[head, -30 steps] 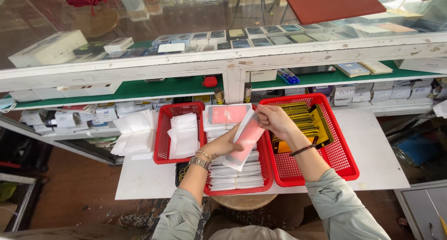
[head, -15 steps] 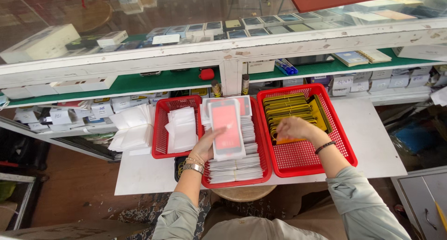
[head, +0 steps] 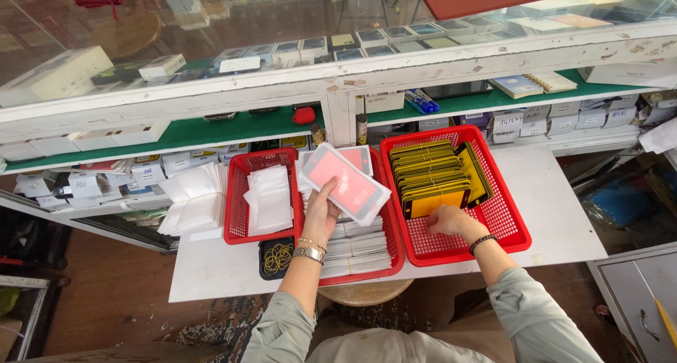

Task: The person sits at a shop counter and sorts tempered glass screen protectors. They pick up protectors with orange and yellow backing films one at a time, place them into white paper sleeves, and stack the sleeved protectors into red plastic baskets, working through the pile.

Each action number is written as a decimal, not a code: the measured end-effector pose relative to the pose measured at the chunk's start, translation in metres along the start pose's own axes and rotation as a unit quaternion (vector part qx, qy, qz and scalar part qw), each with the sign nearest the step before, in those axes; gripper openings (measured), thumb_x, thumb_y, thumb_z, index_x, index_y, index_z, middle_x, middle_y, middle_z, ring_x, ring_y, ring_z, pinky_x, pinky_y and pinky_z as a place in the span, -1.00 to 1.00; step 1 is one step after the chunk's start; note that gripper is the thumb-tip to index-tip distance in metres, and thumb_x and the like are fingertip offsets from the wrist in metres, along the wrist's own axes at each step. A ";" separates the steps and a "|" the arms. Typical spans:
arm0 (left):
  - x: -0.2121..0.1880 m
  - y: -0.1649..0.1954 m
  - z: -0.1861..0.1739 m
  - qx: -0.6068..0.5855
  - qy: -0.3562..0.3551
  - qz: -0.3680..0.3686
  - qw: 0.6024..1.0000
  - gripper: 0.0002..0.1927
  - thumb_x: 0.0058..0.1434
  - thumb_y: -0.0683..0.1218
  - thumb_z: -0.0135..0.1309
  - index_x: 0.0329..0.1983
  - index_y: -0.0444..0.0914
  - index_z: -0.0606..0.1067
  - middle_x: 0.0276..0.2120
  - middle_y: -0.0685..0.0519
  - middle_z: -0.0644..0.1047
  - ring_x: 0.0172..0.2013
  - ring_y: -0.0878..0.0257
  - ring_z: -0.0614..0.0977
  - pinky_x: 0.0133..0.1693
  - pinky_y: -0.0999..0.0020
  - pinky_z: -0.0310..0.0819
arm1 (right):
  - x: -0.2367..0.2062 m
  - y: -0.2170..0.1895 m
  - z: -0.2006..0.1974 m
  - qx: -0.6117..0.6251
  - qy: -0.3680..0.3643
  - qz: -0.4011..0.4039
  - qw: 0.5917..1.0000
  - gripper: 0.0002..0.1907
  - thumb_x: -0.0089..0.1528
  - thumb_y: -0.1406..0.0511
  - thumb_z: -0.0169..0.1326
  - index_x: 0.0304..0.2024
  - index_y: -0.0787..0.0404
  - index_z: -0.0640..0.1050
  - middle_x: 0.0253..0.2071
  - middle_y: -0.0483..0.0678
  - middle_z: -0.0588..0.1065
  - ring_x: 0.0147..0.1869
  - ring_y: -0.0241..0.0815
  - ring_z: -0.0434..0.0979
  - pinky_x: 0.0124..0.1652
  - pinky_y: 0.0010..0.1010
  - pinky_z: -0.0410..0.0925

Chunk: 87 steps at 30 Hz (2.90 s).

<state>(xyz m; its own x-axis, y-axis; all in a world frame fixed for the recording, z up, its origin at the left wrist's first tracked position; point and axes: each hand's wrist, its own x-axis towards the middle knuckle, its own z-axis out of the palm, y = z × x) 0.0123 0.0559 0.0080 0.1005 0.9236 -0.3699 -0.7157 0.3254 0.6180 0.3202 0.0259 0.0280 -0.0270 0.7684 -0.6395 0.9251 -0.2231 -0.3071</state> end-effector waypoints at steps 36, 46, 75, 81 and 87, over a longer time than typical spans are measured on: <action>-0.001 0.018 0.001 0.666 -0.001 0.140 0.733 -0.51 -0.16 0.11 0.48 -0.34 -0.26 0.54 -0.43 0.01 0.61 -0.38 0.14 0.66 -0.25 0.26 0.55 | 0.019 -0.107 0.028 0.276 0.197 -0.228 0.913 -0.51 0.18 0.18 0.16 0.15 0.19 0.50 -0.01 0.01 0.59 -0.16 0.03 0.62 -0.11 -0.29 0.46; 0.000 0.011 -0.022 0.631 0.188 0.281 0.699 -0.51 0.32 0.20 0.19 -0.40 -0.33 0.56 -0.44 -0.19 0.53 -0.42 0.00 0.49 -0.30 0.16 0.39 | 0.012 -0.133 0.046 0.343 0.160 -0.170 0.910 -0.35 0.16 0.14 0.26 0.18 0.35 0.41 -0.17 0.04 0.58 -0.13 -0.19 0.61 -0.16 -0.39 0.48; -0.017 0.018 0.041 0.513 -0.209 -0.047 0.831 -0.54 0.28 0.04 0.23 0.06 -0.40 0.59 -0.14 -0.05 0.63 -0.22 0.30 0.58 -0.15 0.35 0.49 | 0.023 -0.081 -0.055 0.401 0.211 -0.259 0.853 -0.76 0.32 0.28 0.17 -0.11 0.37 0.57 -0.28 -0.04 0.52 -0.23 -0.29 0.47 -0.18 -0.42 0.40; -0.015 0.040 0.010 0.298 -0.127 -0.095 0.941 -0.52 0.16 0.00 0.23 0.09 -0.31 0.51 -0.04 0.00 0.65 -0.07 0.28 0.70 -0.01 0.29 0.62 | 0.030 -0.020 -0.068 0.710 0.358 -0.106 0.597 -0.75 0.33 0.33 0.07 0.03 0.29 0.41 -0.14 -0.11 0.51 -0.18 -0.32 0.56 -0.21 -0.51 0.51; -0.010 0.071 -0.019 0.386 0.013 -0.059 0.921 -0.48 0.11 0.05 0.30 -0.02 -0.44 0.55 -0.18 -0.16 0.68 -0.20 0.08 0.74 -0.14 0.19 0.67 | 0.028 -0.005 -0.028 0.566 0.433 0.011 0.701 -0.63 0.27 0.37 0.12 0.10 0.29 0.37 -0.13 0.01 0.48 -0.20 -0.16 0.58 -0.23 -0.39 0.49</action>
<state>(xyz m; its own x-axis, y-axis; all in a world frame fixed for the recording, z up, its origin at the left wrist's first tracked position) -0.0528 0.0656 0.0429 0.1226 0.8707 -0.4763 0.0037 0.4795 0.8775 0.3255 0.0654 0.0312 0.6762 0.7243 -0.1348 0.0148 -0.1963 -0.9804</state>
